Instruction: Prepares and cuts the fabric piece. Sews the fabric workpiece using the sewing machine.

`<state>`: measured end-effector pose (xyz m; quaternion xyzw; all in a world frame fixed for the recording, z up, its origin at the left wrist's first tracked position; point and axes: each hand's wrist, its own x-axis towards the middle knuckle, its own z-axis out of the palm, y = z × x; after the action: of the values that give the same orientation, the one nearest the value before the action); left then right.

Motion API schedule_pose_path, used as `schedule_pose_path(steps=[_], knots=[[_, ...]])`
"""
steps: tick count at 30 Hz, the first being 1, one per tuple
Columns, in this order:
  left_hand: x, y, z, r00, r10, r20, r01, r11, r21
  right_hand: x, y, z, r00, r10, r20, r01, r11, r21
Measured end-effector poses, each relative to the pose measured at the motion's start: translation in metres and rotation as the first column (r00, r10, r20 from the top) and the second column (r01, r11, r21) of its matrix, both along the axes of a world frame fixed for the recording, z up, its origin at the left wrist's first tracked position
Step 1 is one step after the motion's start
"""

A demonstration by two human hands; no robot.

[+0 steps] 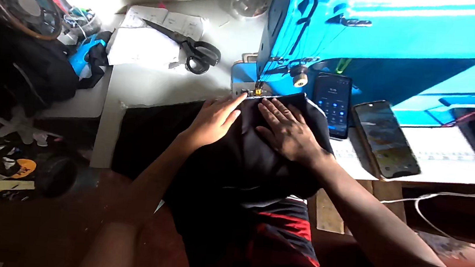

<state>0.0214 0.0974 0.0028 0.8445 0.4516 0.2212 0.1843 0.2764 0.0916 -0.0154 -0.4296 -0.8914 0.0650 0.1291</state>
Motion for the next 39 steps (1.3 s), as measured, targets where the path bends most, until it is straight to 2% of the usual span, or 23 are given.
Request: schedule_pose_path(steps=[3, 7, 10, 14, 18, 24, 26, 29, 31, 33, 35, 39], knots=[[0.015, -0.003, 0.002, 0.999, -0.009, -0.052, 0.014, 0.995, 0.101, -0.001, 0.0, 0.0, 1.0, -0.01, -0.004, 0.01, 1.0, -0.01], [0.018, 0.0, -0.006, 0.969, -0.057, -0.241, 0.067, 0.997, 0.035, -0.001, 0.001, 0.001, 1.0, -0.004, -0.025, 0.004, 1.0, -0.004], [0.017, 0.002, -0.012, 0.97, -0.051, -0.239, 0.068, 0.996, 0.064, -0.002, -0.016, 0.007, 0.997, 0.029, -0.069, -0.027, 0.999, 0.029], [0.015, 0.001, -0.014, 0.97, -0.047, -0.237, 0.062, 0.996, 0.058, -0.011, -0.065, 0.008, 0.974, 0.178, -0.143, -0.179, 0.984, 0.004], [0.012, 0.006, -0.01, 0.965, -0.086, -0.248, 0.092, 0.996, 0.014, -0.006, -0.079, -0.006, 0.967, 0.253, -0.02, -0.252, 0.966, 0.063], [0.003, 0.016, -0.011, 0.954, -0.153, -0.256, 0.167, 0.985, 0.033, -0.004, -0.078, 0.001, 0.964, 0.255, 0.076, -0.256, 0.967, 0.007], [0.003, 0.016, -0.013, 0.965, -0.106, -0.24, 0.133, 0.986, 0.098, -0.005, -0.078, 0.001, 0.965, 0.249, 0.082, -0.251, 0.968, 0.012], [0.007, -0.004, -0.008, 0.985, 0.093, -0.143, -0.053, 0.964, 0.262, -0.005, -0.078, 0.004, 0.966, 0.25, 0.065, -0.249, 0.968, -0.019], [0.014, -0.032, 0.004, 0.981, 0.194, -0.006, -0.188, 0.956, 0.224, -0.004, -0.078, 0.005, 0.968, 0.252, 0.02, -0.251, 0.967, -0.034], [0.018, -0.056, 0.006, 0.979, 0.197, 0.046, -0.2, 0.975, 0.1, -0.003, -0.078, 0.004, 0.966, 0.254, -0.042, -0.256, 0.966, -0.031], [0.021, -0.07, -0.002, 0.986, 0.167, 0.006, -0.168, 0.986, 0.006, -0.002, -0.077, 0.003, 0.959, 0.265, -0.098, -0.27, 0.962, -0.039], [0.015, -0.071, -0.012, 0.992, 0.097, -0.086, -0.101, 0.994, -0.048, 0.003, -0.067, 0.011, 0.941, 0.264, -0.213, -0.305, 0.933, -0.193]])
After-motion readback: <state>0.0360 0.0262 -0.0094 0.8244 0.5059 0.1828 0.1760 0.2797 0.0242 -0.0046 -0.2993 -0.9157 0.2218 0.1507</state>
